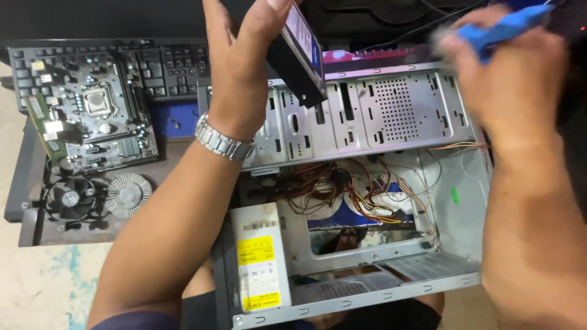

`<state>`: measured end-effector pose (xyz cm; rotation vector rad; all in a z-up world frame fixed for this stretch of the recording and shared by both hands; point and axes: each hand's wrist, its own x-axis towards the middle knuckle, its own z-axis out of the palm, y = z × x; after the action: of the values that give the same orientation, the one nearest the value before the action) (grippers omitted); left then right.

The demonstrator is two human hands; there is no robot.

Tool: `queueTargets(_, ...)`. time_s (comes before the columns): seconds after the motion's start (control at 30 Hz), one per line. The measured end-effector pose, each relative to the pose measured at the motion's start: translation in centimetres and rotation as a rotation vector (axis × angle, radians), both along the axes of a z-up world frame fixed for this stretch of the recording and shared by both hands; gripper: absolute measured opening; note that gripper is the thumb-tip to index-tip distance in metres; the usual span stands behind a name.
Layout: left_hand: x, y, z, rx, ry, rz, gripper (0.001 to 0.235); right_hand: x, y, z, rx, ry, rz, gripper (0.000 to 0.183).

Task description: The person cleans a hard drive using a brush. They hold the hard drive in one hand and use the brush to dust off its surfaces, flipping it over to clean both sides. The laptop is placed on their lap during the task.

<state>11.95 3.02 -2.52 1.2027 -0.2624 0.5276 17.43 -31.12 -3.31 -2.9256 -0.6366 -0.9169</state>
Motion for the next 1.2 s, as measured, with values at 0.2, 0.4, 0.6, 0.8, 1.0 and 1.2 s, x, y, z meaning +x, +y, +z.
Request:
queueTargets(0.2, 0.2, 0.0, 0.7, 0.021, 0.044, 0.200, 0.092, -4.9, 8.8, 8.6, 0.217, 0.719, 0.074, 0.022)
queueTargets(0.4, -0.3, -0.4, 2.0, -0.028, -0.099, 0.062, 0.051, -0.9, 8.6, 5.6, 0.185, 0.506, 0.107, 0.026)
queueTargets(0.6, 0.0, -0.5, 1.4, -0.099, -0.021, 0.024, 0.063, -5.0, 11.4, 8.4, -0.006, 0.999, 0.235, 0.047)
queueTargets(0.8, -0.6, 0.0, 2.8, -0.021, -0.015, 0.135, 0.052, -4.6, 11.3, 11.7, 0.076, 0.796, -0.020, 0.029)
queueTargets(1.0, -0.3, 0.3, 2.2, -0.031, 0.056, 0.111, 0.071, -5.3, 14.8, 9.0, 0.113, 0.939, 0.079, 0.040)
queueTargets(1.2, -0.5, 0.3, 2.6, -0.023, 0.119, 0.117, 0.082, -5.3, 13.9, 12.5, -0.216, 1.097, -0.086, 0.049)
